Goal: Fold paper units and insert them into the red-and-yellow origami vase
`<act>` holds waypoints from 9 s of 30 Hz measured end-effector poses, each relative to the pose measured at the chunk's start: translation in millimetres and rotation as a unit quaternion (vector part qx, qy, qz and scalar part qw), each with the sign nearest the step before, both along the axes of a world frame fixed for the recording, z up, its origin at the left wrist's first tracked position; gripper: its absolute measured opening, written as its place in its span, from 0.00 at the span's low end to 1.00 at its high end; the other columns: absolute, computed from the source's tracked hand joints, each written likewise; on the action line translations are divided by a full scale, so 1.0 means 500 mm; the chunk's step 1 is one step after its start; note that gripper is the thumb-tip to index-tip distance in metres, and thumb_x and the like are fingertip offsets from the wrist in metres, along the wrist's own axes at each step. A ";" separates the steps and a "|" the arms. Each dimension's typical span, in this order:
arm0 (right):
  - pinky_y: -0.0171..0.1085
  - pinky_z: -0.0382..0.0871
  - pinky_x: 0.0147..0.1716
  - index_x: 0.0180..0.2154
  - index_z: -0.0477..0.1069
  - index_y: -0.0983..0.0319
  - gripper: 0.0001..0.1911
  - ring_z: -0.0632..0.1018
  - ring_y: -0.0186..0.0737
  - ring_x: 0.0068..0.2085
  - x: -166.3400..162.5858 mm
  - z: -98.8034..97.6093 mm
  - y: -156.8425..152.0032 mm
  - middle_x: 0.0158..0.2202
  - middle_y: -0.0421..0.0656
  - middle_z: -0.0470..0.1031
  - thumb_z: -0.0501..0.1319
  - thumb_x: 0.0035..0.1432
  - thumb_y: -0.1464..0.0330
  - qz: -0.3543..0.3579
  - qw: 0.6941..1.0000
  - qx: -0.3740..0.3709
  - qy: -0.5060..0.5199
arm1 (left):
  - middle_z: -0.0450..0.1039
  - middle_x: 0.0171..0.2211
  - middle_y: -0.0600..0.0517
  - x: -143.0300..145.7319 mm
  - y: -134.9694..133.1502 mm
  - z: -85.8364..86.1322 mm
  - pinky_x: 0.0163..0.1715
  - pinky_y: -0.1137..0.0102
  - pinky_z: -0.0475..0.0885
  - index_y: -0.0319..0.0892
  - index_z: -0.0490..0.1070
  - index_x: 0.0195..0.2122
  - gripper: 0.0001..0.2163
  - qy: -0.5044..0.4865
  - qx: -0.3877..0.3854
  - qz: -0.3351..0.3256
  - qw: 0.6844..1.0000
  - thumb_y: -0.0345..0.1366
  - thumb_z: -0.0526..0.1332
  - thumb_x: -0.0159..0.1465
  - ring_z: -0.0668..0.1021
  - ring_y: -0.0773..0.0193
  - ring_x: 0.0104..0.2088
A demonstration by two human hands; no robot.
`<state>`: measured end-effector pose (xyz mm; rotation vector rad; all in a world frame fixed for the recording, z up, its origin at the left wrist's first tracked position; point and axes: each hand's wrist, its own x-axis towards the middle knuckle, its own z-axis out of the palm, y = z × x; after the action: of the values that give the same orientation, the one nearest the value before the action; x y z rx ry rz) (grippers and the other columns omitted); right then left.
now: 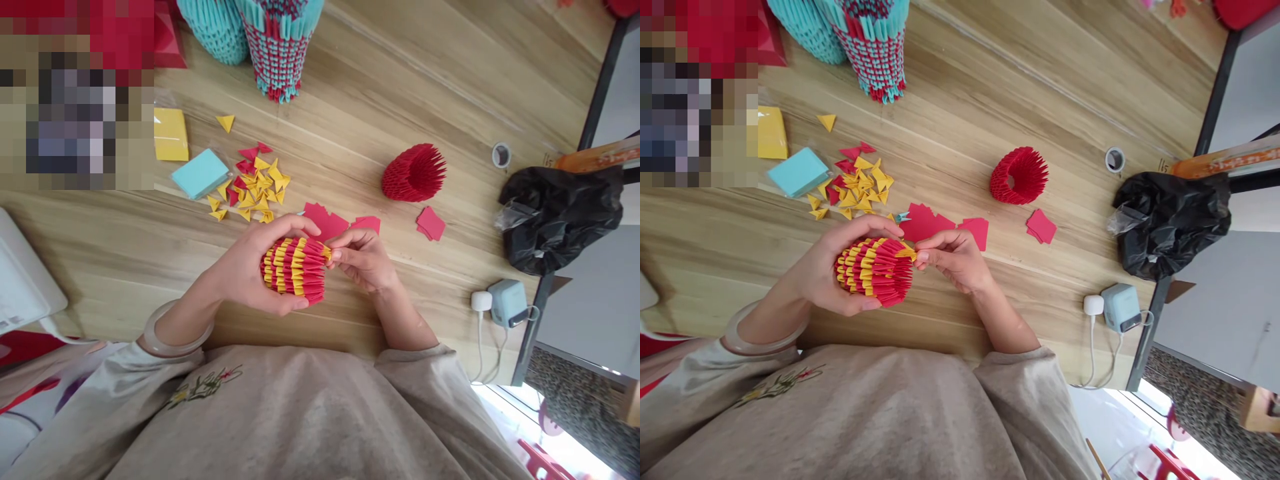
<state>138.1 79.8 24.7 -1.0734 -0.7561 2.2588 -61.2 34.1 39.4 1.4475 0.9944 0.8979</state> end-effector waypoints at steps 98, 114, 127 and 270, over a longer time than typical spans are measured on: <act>0.32 0.77 0.26 0.24 0.80 0.60 0.09 0.79 0.33 0.23 0.012 -0.005 -0.005 0.25 0.41 0.81 0.75 0.36 0.69 -0.023 0.988 0.151 -0.014 | 0.72 0.41 0.48 0.007 -0.015 -0.012 0.32 0.61 0.74 0.51 0.53 0.50 0.38 -0.074 -0.005 0.000 0.997 0.37 0.71 0.39 0.79 0.51 0.37; 0.33 0.78 0.26 0.24 0.80 0.59 0.08 0.79 0.33 0.23 0.018 0.005 -0.004 0.23 0.40 0.80 0.75 0.37 0.69 -0.006 0.982 0.181 -0.049 | 0.67 0.43 0.47 0.002 -0.019 -0.023 0.33 0.61 0.74 0.50 0.54 0.51 0.38 -0.073 -0.003 0.010 0.997 0.38 0.72 0.40 0.78 0.51 0.39; 0.33 0.77 0.25 0.23 0.79 0.60 0.09 0.78 0.34 0.22 0.009 0.006 -0.011 0.21 0.40 0.80 0.76 0.35 0.68 -0.026 0.986 0.143 -0.086 | 0.66 0.46 0.46 0.002 -0.016 -0.026 0.38 0.56 0.74 0.50 0.54 0.52 0.39 -0.003 0.052 0.037 0.998 0.38 0.72 0.39 0.77 0.46 0.45; 0.33 0.72 0.30 0.23 0.79 0.63 0.10 0.76 0.32 0.25 -0.022 0.025 -0.028 0.23 0.41 0.80 0.74 0.37 0.65 -0.010 0.984 0.164 -0.066 | 0.74 0.42 0.45 0.027 0.000 -0.048 0.42 0.59 0.75 0.41 0.69 0.44 0.11 0.142 0.363 0.177 0.904 0.36 0.58 0.61 0.77 0.56 0.43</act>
<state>127.1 65.7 37.1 -1.0693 -1.1227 1.9698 -47.5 34.0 15.3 2.1052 1.2327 1.4566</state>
